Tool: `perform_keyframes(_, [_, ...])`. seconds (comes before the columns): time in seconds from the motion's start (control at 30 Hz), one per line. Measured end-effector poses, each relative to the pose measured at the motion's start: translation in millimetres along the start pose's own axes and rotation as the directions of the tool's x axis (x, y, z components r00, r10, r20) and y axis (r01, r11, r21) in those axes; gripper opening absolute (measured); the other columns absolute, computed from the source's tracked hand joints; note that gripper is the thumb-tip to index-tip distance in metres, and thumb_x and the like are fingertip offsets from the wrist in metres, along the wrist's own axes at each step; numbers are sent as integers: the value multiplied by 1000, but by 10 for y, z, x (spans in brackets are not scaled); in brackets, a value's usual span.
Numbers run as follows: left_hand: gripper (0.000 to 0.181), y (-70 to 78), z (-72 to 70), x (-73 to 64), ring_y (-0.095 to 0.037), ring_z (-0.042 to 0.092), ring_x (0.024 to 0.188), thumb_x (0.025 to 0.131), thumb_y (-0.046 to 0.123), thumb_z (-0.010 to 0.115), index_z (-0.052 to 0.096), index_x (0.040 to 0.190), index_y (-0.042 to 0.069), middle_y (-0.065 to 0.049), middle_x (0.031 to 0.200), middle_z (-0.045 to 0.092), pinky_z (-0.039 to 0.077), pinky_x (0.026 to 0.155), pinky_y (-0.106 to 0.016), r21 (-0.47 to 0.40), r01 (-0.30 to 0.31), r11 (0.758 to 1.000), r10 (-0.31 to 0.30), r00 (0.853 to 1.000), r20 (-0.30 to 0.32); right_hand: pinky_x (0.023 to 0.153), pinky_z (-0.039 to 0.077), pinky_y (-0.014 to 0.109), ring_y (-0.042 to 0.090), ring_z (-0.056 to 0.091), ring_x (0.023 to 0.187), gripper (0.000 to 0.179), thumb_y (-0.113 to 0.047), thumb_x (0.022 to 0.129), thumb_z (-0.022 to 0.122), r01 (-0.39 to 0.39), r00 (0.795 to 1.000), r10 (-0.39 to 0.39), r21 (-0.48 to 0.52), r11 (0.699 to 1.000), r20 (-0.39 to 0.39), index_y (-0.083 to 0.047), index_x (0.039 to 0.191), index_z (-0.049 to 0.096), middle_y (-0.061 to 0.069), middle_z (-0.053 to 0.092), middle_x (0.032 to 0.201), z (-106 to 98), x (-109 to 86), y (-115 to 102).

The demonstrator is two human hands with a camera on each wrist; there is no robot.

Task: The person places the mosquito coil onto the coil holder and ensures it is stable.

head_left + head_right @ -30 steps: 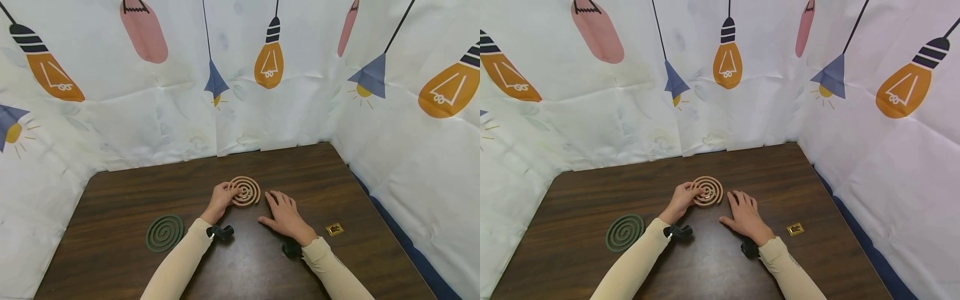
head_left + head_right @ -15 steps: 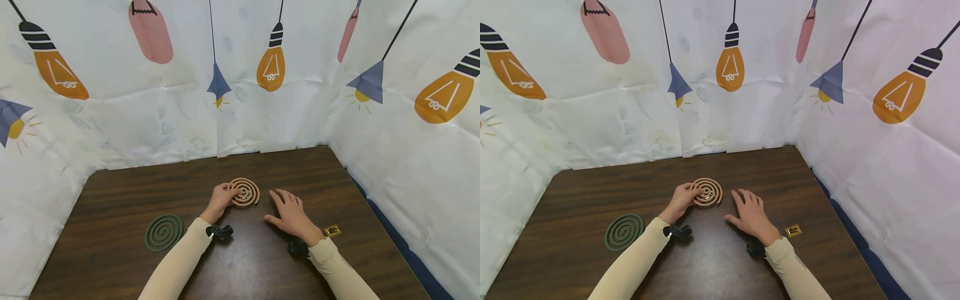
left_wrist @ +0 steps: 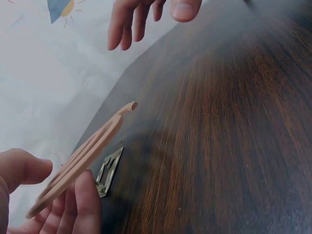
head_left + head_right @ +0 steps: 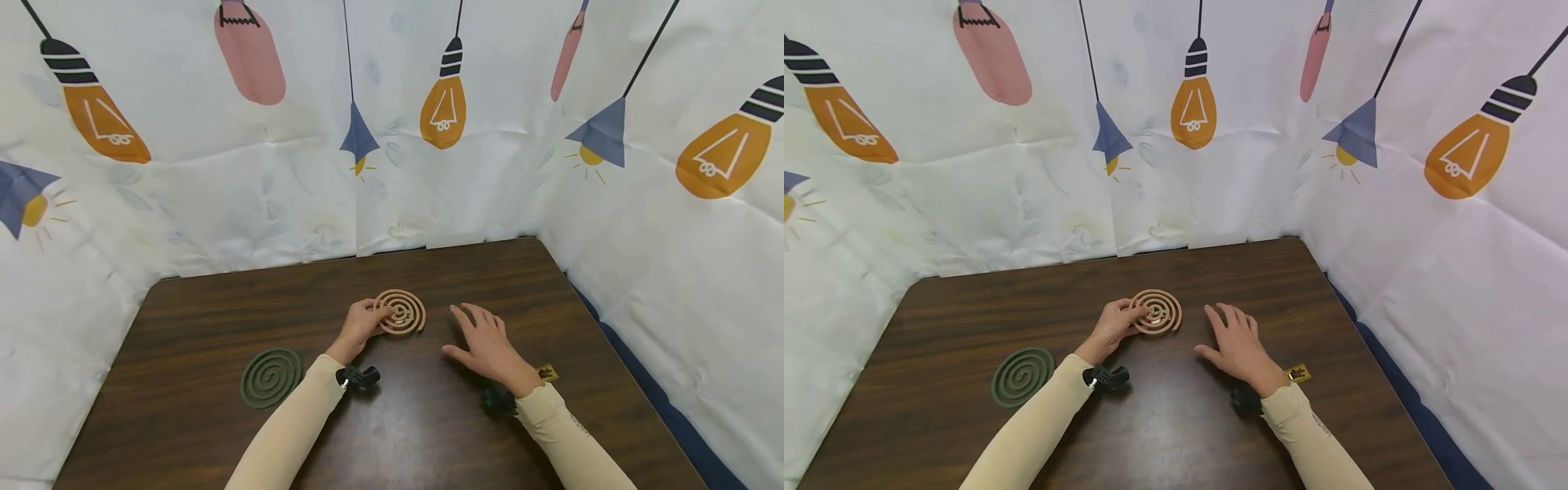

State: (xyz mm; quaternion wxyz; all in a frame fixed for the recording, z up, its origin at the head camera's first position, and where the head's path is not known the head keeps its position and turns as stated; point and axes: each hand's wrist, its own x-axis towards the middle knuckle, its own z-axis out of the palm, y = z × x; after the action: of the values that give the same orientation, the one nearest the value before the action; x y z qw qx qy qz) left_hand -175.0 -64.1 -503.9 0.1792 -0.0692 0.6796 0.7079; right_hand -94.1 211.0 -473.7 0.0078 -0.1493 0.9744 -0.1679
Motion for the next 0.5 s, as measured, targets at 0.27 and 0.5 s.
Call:
perform_keyframes(0.27, [36,9,-61,-37,-12,75,80,97,11,69,62,130,-4,-16,106,74,66,77,-30,31,3,1000,-3,1000,1,114,31,74,44,41,145,83,-52,94,72,21,1000,-21,-17,1000,-17,-16,160,38,18,39,161,-86,-35,79])
perform_keyframes(0.5, [39,42,-127,-96,-13,75,83,97,13,71,62,131,-5,-19,113,73,66,78,-31,51,11,999,-10,1000,-10,113,33,72,44,47,141,80,-51,94,72,48,998,-50,-34,998,-46,-16,159,40,19,42,159,-155,-65,157])
